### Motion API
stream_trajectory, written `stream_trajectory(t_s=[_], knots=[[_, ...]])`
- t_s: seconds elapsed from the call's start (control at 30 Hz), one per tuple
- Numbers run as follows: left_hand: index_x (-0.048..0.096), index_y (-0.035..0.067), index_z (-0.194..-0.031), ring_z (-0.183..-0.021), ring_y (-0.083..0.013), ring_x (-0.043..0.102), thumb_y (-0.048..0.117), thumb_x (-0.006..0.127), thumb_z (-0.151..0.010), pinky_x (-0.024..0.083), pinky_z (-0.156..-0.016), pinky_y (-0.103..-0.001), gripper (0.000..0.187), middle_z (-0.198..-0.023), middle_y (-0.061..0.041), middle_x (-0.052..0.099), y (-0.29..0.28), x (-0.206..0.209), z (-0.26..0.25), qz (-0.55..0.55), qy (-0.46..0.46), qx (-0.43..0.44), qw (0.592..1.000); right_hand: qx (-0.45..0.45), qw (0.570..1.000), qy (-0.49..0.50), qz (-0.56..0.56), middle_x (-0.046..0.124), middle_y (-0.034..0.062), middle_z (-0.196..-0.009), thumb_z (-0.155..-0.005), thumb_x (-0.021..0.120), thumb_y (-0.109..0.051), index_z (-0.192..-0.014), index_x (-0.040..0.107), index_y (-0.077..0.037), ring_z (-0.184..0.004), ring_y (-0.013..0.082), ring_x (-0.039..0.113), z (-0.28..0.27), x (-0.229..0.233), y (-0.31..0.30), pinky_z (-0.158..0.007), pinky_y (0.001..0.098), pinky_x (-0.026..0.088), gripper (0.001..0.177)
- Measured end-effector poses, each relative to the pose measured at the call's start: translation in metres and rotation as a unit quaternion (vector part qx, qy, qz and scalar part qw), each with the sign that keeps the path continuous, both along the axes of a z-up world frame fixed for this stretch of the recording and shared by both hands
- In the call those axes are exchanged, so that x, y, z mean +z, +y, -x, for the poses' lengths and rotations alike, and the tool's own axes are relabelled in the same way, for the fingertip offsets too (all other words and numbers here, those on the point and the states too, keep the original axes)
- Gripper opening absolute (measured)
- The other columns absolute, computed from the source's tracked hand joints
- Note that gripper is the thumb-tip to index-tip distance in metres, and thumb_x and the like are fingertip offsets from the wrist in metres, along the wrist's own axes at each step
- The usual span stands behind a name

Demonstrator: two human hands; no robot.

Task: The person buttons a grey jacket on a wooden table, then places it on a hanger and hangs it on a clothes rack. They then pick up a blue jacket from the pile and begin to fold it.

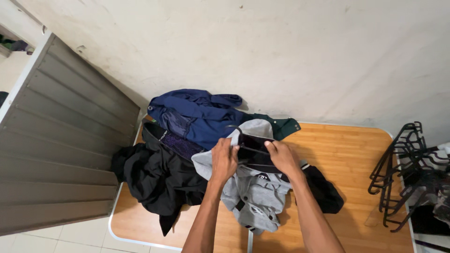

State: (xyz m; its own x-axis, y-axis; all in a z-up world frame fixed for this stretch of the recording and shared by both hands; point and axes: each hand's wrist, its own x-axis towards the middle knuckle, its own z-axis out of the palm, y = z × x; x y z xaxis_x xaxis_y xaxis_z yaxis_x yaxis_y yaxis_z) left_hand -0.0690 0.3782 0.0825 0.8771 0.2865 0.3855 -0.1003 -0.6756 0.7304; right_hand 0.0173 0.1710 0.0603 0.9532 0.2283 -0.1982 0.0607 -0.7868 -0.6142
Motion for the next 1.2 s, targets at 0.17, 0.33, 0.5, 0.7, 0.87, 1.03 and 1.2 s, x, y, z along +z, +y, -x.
stream_trajectory(t_s=[0.17, 0.33, 0.5, 0.7, 0.87, 1.03, 1.2], knots=[[0.06, 0.001, -0.116, -0.094, -0.0399, 0.058, 0.008, 0.067, -0.091, 0.043, -0.082, -0.05, 0.027, -0.098, -0.019, 0.06, -0.002, -0.004, -0.002, -0.003, -0.011, 0.03, 0.999, -0.082, 0.994, -0.038, -0.064, 0.074, 0.0196, -0.097, -0.103, 0.042, -0.052, -0.099, 0.077, -0.003, -0.099, 0.0395, 0.069, -0.005, -0.058, -0.029, -0.087, 0.0486, 0.051, 0.06], [0.061, 0.003, -0.119, -0.098, -0.0435, 0.058, 0.007, 0.065, -0.091, 0.043, -0.083, -0.052, 0.029, -0.103, -0.021, 0.061, -0.004, -0.003, -0.009, 0.009, -0.012, 0.057, 0.998, -0.339, 0.805, 0.269, -0.405, 0.07, -0.0015, -0.097, -0.104, 0.036, -0.055, -0.121, 0.066, -0.007, -0.092, 0.0271, 0.067, 0.0, -0.126, -0.054, -0.076, 0.0493, 0.055, 0.059], [0.059, 0.003, -0.121, -0.097, -0.0452, 0.058, 0.006, 0.062, -0.093, 0.044, -0.081, -0.052, 0.028, -0.106, -0.023, 0.06, 0.0, -0.01, -0.009, 0.033, -0.015, 0.045, 0.998, -0.38, 0.824, 0.245, -0.342, 0.056, 0.0153, -0.077, -0.102, 0.066, -0.025, -0.121, 0.06, 0.006, -0.056, 0.0259, 0.052, 0.031, -0.178, -0.049, -0.043, 0.0368, 0.04, 0.037], [0.058, 0.004, -0.111, -0.091, -0.0437, 0.058, 0.008, 0.061, -0.095, 0.043, -0.078, -0.053, 0.017, -0.097, -0.02, 0.059, 0.004, -0.021, -0.007, 0.009, -0.005, 0.014, 1.0, -0.402, 0.815, 0.258, -0.327, 0.052, 0.0049, -0.07, -0.091, 0.065, -0.011, -0.098, 0.071, -0.013, -0.046, 0.013, 0.037, 0.038, -0.185, -0.039, -0.037, 0.0305, 0.028, 0.01], [0.056, 0.003, -0.109, -0.09, -0.0438, 0.058, 0.009, 0.061, -0.096, 0.042, -0.075, -0.052, 0.015, -0.098, -0.02, 0.059, 0.006, -0.017, -0.004, 0.013, 0.01, 0.0, 1.0, -0.46, 0.8, 0.173, -0.345, 0.055, 0.0019, -0.065, -0.093, 0.072, -0.018, -0.108, 0.049, -0.014, -0.043, 0.0114, 0.047, 0.03, -0.175, -0.038, -0.037, 0.029, 0.035, 0.027], [0.059, 0.004, -0.11, -0.089, -0.0431, 0.059, 0.007, 0.061, -0.095, 0.043, -0.076, -0.052, 0.016, -0.095, -0.02, 0.059, 0.005, -0.006, 0.0, 0.032, 0.003, -0.005, 0.999, -0.384, 0.832, 0.254, -0.309, 0.049, 0.0051, -0.067, -0.095, 0.073, -0.021, -0.098, 0.064, -0.004, -0.044, 0.0132, 0.038, 0.028, -0.181, -0.045, -0.038, 0.0307, 0.028, 0.02], [0.06, 0.003, -0.11, -0.089, -0.0437, 0.06, 0.006, 0.061, -0.094, 0.045, -0.075, -0.051, 0.016, -0.096, -0.02, 0.061, 0.005, -0.002, 0.001, 0.051, 0.006, -0.011, 0.999, -0.404, 0.842, 0.172, -0.312, 0.062, -0.0005, -0.067, -0.086, 0.061, -0.007, -0.094, 0.071, -0.013, -0.048, 0.0079, 0.055, 0.032, -0.185, -0.041, -0.038, 0.0271, 0.042, 0.014]])
